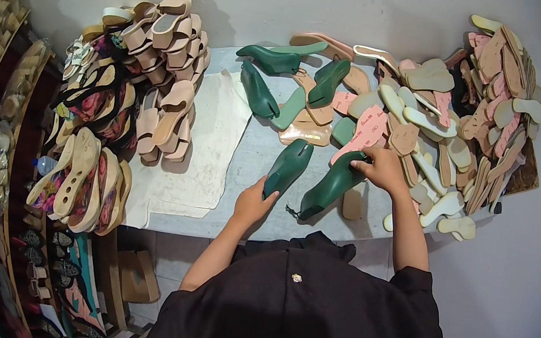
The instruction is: The person is sorting and matching shoe insoles and green lasting forms on a workbench.
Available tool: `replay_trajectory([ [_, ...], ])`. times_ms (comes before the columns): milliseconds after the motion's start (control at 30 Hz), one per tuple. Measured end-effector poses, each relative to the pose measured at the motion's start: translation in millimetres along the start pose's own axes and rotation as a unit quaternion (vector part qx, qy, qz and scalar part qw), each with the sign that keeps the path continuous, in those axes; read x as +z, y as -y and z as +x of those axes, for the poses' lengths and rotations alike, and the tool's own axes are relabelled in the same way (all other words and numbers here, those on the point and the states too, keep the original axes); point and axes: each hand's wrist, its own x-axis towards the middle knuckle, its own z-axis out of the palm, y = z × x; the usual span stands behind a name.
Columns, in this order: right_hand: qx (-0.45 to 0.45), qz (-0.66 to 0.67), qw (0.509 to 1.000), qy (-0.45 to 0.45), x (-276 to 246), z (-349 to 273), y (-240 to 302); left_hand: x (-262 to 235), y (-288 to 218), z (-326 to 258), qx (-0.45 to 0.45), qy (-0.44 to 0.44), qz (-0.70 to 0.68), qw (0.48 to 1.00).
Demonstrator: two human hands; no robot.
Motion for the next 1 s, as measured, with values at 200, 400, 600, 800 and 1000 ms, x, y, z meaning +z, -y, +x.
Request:
replay_trajectory([
  [200, -0.001, 0.050, 0.997, 0.063, 14.1, 15.2, 3.5, -1.6, -5.8, -2.5, -0.020, -0.003, -0.004, 1.000],
  [400, 0.005, 0.084, 0.992, 0.089, 31.9, 35.6, -13.2, -4.6, -7.1, -2.8, -0.030, 0.013, 0.002, 0.999],
  [600, 0.039, 0.094, 0.990, 0.097, 63.4, 74.2, -23.7, -2.0, -3.8, -3.4, -0.028, 0.010, 0.001, 1.000],
  [800, 0.156, 0.096, 0.979, -0.088, 133.0, 82.5, -32.6, -8.0, -12.3, -1.7, -0.051, 0.050, -0.010, 0.997],
  [1000, 0.196, 0.057, 0.977, -0.066, 165.3, 55.1, -19.2, 12.6, 1.6, -9.6, 0.008, -0.044, -0.043, 0.998],
])
